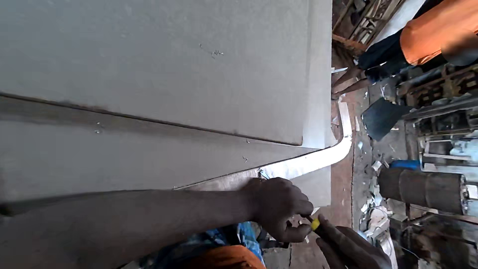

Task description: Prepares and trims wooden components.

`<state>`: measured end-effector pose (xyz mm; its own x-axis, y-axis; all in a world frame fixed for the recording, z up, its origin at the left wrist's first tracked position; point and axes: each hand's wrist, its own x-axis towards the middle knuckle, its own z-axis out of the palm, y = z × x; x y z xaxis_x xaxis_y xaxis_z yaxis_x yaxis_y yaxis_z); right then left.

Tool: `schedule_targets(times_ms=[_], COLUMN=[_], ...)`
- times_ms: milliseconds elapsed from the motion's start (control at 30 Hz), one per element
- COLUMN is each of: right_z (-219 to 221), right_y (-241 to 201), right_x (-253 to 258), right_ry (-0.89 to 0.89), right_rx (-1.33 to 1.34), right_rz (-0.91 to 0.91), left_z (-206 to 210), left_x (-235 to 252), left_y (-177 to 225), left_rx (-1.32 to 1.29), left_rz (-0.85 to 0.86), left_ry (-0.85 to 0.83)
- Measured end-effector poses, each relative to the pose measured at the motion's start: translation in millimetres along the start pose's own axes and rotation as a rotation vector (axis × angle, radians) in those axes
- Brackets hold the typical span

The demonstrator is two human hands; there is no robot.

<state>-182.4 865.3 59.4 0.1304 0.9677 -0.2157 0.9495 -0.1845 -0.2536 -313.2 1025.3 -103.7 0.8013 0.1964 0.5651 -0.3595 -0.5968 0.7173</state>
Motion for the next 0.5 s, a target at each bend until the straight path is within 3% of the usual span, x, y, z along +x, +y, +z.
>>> schedule_targets(times_ms=[233,500], right_z=[-10.5,-14.1], right_y=[-12.4,8.2], right_x=[-0.2,9.3], right_ry=[-0.053,-0.072], right_rx=[-0.064,-0.031], right_rz=[0.007,-0.057], left_z=[-3.0,2.0], left_x=[1.0,3.6], left_y=[-0.6,0.5], left_rx=[-0.031,0.044], left_rz=[0.044,0.023], left_ry=[-0.009,0.05])
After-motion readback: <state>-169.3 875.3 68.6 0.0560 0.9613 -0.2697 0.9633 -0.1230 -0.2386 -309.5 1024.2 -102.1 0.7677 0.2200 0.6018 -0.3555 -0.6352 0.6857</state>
